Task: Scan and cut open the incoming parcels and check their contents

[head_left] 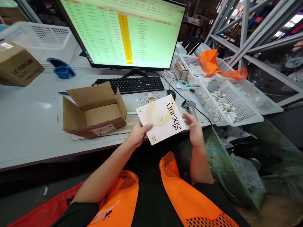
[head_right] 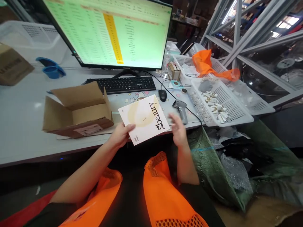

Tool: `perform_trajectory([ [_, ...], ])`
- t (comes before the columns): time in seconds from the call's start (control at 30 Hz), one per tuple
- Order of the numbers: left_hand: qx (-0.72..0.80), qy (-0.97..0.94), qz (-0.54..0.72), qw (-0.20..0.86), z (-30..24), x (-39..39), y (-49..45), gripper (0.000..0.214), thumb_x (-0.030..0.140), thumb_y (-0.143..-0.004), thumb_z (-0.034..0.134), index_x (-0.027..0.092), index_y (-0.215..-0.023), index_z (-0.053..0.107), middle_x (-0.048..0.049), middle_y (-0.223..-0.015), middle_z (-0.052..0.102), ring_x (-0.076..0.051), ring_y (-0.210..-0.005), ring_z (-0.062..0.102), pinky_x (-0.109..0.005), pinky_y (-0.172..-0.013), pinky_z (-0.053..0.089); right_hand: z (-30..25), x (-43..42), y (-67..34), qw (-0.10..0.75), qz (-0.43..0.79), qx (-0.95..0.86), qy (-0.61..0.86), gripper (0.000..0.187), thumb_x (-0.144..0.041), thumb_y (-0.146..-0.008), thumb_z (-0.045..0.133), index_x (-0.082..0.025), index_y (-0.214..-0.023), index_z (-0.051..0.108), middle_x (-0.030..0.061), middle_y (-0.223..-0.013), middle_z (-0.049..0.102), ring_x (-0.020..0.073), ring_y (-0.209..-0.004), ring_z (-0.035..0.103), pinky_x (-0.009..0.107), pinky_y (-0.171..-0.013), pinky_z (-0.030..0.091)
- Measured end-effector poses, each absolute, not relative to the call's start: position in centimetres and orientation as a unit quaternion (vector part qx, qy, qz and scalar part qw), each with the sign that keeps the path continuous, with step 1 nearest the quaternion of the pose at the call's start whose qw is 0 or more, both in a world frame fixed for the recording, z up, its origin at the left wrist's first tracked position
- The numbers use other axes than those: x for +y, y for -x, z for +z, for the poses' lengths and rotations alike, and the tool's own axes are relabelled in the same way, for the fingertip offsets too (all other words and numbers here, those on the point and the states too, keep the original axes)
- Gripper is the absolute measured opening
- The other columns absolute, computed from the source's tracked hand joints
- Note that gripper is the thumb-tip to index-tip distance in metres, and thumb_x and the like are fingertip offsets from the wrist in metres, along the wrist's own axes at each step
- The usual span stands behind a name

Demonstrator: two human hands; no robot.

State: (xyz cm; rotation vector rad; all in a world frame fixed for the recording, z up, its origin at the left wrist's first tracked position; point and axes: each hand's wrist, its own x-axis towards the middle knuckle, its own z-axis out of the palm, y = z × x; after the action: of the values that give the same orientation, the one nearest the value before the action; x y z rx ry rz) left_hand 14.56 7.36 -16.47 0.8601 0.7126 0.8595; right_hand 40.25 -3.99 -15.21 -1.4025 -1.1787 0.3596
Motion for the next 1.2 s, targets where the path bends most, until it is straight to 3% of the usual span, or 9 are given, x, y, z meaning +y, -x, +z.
perform_trajectory([
  [0.1, 0.357, -0.455, 0.438, 0.688, -17.3, 7.4, -14.9, 0.060, 0.052, -0.053, 0.104, 0.016, -0.095, 0.079, -0.0178, -0.102, 0.081, -0.041, -0.101, 0.075, -0.057, -0.096, 0.061, -15.5, -2.7, -46.5, 0.474, 0.008, -0.434, 0.766, 0.067, -0.064, -0.094, 0.059, -0.013, -0.136, 0.067, 0.0237, -0.149, 0.060, 0.0357, -0.146, 0.051, 0.059, -0.126, 0.033],
  [0.17, 0.338, -0.546, 0.479, 0.598, -17.2, 7.5, -14.6, 0.047, 0.039, -0.057, 0.103, 0.021, -0.094, 0.081, -0.0161, -0.110, 0.080, -0.043, -0.119, 0.071, -0.062, -0.113, 0.050, -16.1, -1.0, -49.7, 0.373, 0.045, -0.379, 0.846, 0.069, -0.058, -0.085, 0.069, -0.008, -0.134, 0.066, 0.0274, -0.142, 0.063, 0.0383, -0.140, 0.055, 0.058, -0.122, 0.037],
  [0.27, 0.293, -0.649, 0.491, 0.502, -17.1, 7.9, -13.6, 0.038, 0.023, -0.053, 0.103, 0.029, -0.083, 0.081, -0.0106, -0.108, 0.081, -0.045, -0.136, 0.063, -0.067, -0.132, 0.012, -16.8, 1.6, -52.1, 0.312, 0.141, -0.366, 0.865, 0.052, -0.043, -0.075, 0.078, -0.011, -0.115, 0.071, 0.0229, -0.121, 0.073, 0.0356, -0.123, 0.065, 0.049, -0.113, 0.045],
  [0.4, 0.286, -0.688, 0.501, 0.440, -17.7, 9.0, -11.2, 0.045, 0.027, -0.041, 0.108, 0.032, -0.069, 0.074, -0.0044, -0.094, 0.083, -0.046, -0.128, 0.066, -0.065, -0.129, -0.019, -16.5, 2.6, -52.6, 0.342, 0.172, -0.357, 0.852, 0.038, -0.033, -0.062, 0.079, -0.016, -0.092, 0.064, 0.0136, -0.097, 0.074, 0.0298, -0.099, 0.070, 0.043, -0.095, 0.053],
  [0.6, 0.214, -0.832, 0.383, 0.339, -17.5, 11.1, -7.0, 0.025, 0.044, -0.070, 0.097, 0.036, -0.084, 0.077, -0.0007, -0.098, 0.084, -0.035, -0.109, 0.076, -0.062, -0.133, -0.006, -12.7, -1.6, -49.2, 0.535, 0.400, -0.381, 0.639, 0.049, -0.043, -0.061, 0.082, -0.019, -0.098, 0.060, -0.0021, -0.070, 0.068, 0.0156, -0.059, 0.061, 0.029, -0.059, 0.052],
  [0.7, 0.197, -0.845, 0.343, 0.359, -16.5, 11.8, -6.5, 0.024, 0.046, -0.075, 0.091, 0.037, -0.092, 0.078, -0.0015, -0.097, 0.084, -0.035, -0.104, 0.078, -0.063, -0.133, 0.008, -9.6, -3.5, -46.0, 0.479, 0.439, -0.424, 0.630, 0.035, -0.037, -0.066, 0.084, -0.016, -0.088, 0.066, -0.0035, -0.054, 0.059, 0.0133, -0.048, 0.053, 0.025, -0.048, 0.044],
  [0.87, 0.108, -0.923, 0.263, 0.261, -15.2, 12.1, -7.2, 0.016, 0.040, -0.093, 0.074, 0.039, -0.109, 0.076, -0.0014, -0.106, 0.083, -0.030, -0.104, 0.079, -0.057, -0.129, 0.022, -6.2, -3.5, -42.4, 0.415, 0.429, -0.461, 0.657, 0.043, -0.032, -0.071, 0.083, -0.014, -0.109, 0.073, -0.0076, -0.053, 0.054, 0.0094, -0.040, 0.043, 0.022, -0.040, 0.034],
  [1.07, 0.024, -0.941, 0.323, 0.104, -17.0, 11.1, -6.7, 0.025, 0.016, -0.101, 0.062, 0.033, -0.116, 0.073, -0.0011, -0.123, 0.081, -0.021, -0.120, 0.075, -0.042, -0.129, 0.020, -8.1, -2.0, -45.4, 0.389, 0.347, -0.503, 0.690, 0.035, -0.036, -0.072, 0.083, -0.015, -0.098, 0.073, -0.0003, -0.063, 0.066, 0.0166, -0.055, 0.062, 0.027, -0.053, 0.052],
  [1.2, 0.042, -0.930, 0.361, -0.058, -18.8, 11.2, -5.2, 0.018, 0.011, -0.106, 0.056, 0.023, -0.110, 0.068, -0.0055, -0.127, 0.079, -0.021, -0.135, 0.067, -0.045, -0.132, 0.011, -12.2, 0.7, -50.2, 0.391, 0.366, -0.387, 0.751, 0.047, -0.043, -0.067, 0.090, -0.016, -0.101, 0.072, 0.0073, -0.074, 0.074, 0.0220, -0.060, 0.069, 0.032, -0.053, 0.057],
])
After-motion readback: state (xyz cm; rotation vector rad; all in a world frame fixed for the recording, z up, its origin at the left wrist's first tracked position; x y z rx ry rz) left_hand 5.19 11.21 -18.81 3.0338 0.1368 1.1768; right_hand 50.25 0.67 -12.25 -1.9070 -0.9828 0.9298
